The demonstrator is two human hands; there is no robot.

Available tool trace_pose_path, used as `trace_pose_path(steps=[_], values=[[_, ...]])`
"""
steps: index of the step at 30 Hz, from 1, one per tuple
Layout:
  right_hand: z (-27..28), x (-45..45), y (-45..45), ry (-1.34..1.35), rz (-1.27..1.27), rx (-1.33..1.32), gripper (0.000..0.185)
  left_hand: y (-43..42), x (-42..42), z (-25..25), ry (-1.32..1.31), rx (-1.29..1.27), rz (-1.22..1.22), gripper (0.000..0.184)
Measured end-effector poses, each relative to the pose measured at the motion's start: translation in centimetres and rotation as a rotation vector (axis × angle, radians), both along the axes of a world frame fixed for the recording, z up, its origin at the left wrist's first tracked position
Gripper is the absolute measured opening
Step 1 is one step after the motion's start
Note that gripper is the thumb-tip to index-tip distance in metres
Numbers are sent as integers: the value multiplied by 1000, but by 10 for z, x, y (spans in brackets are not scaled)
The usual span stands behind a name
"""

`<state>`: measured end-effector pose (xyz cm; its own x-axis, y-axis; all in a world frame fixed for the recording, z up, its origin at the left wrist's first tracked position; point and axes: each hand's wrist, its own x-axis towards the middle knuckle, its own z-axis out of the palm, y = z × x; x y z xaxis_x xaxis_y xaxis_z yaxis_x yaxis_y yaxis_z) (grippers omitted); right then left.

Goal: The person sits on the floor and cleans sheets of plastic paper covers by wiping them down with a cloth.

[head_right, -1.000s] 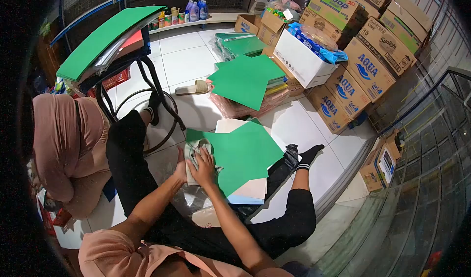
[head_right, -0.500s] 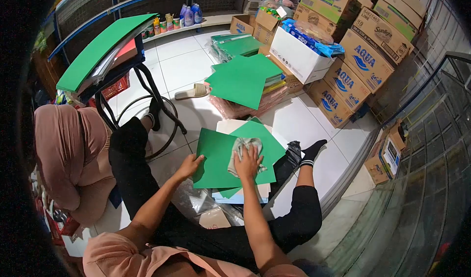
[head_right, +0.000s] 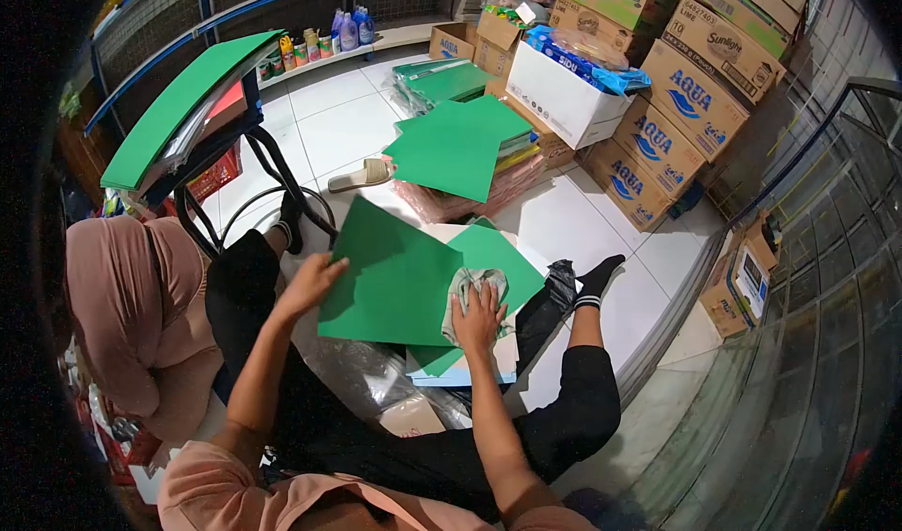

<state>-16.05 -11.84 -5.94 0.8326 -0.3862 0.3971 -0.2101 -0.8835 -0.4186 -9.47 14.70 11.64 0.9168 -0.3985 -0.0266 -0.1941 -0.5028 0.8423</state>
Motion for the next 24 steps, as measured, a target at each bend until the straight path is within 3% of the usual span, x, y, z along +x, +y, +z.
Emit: trace_pose_path(steps=[3, 5, 7, 10, 13, 15, 24], values=[[0, 1, 0, 9, 2, -33, 44, 10, 9, 46, -96, -43, 176, 28], [-1, -1, 1, 23, 6, -69, 44, 5, 4, 87, -104, -209, 272, 24], [-3, -2, 2, 27, 1, -74, 44, 9, 24, 84, -99, -517, 278, 23], [-3, 0, 2, 31, -13, -101, 44, -9, 38, 87, 31, -720, 321, 23], [-4, 0, 2, 44, -17, -104, 44, -22, 77, 46, 142, -794, 179, 19], [-4, 0, 0, 64, -12, -109, 43, -32, 106, 6, 347, -1029, 62, 19], [2, -2, 3, 14, 2, -80, 44, -118, 120, -54, 491, -1149, 103, 31]])
